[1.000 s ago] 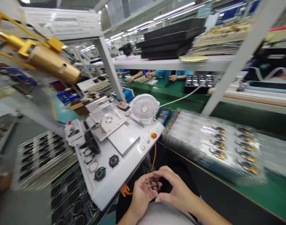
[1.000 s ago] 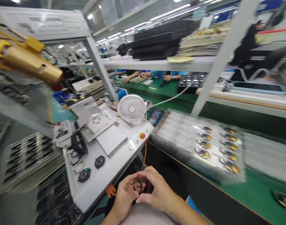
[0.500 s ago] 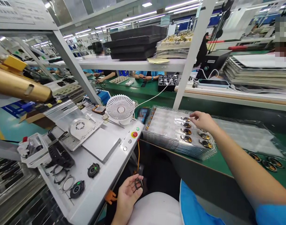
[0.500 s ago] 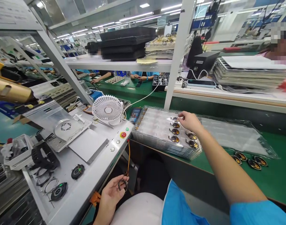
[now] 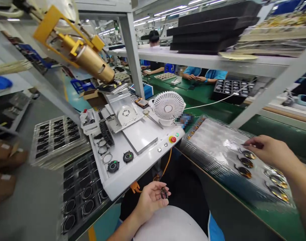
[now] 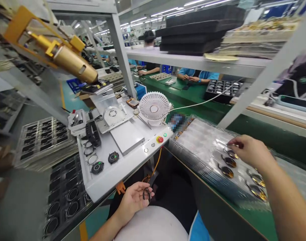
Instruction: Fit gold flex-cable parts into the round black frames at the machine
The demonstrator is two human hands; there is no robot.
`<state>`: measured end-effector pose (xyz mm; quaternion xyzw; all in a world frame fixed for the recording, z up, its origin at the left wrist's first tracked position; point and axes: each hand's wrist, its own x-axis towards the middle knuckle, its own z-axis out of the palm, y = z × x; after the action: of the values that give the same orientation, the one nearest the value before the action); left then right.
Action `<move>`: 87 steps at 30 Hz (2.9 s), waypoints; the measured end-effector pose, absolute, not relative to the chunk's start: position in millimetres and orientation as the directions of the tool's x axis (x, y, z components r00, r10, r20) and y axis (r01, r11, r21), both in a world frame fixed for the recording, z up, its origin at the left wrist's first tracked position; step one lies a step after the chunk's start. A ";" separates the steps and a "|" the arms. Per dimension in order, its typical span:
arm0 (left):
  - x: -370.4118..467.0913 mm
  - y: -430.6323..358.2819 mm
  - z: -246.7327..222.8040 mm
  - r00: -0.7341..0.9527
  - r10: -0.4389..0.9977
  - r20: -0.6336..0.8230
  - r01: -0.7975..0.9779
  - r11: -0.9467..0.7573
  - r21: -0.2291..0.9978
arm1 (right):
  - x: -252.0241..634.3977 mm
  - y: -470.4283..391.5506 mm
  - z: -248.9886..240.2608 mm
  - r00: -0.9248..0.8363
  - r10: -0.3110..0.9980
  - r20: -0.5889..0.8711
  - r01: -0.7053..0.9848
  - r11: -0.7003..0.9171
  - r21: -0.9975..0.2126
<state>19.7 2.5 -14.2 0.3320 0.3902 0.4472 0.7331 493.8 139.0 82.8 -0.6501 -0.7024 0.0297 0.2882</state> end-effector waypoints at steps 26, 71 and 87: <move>1.6 5.8 26.3 0.463 0.879 -0.111 -0.509 0.366 0.779 | 211.3 54.9 48.6 -0.319 0.920 0.228 0.109 0.275 -0.955; 8.0 4.5 15.3 0.393 0.884 0.253 0.066 -0.301 0.951 | 192.5 63.9 40.3 -0.217 0.955 -0.203 -0.316 -0.266 -0.911; -1.7 4.8 17.1 0.595 0.789 0.156 0.574 -0.552 0.604 | 196.6 60.2 36.7 -0.257 0.924 -0.282 -0.232 -0.342 -0.911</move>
<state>-1.7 4.8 17.1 0.8556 0.3981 0.2100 0.2555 196.6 60.2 36.7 -0.4424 -0.3914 0.6895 0.4192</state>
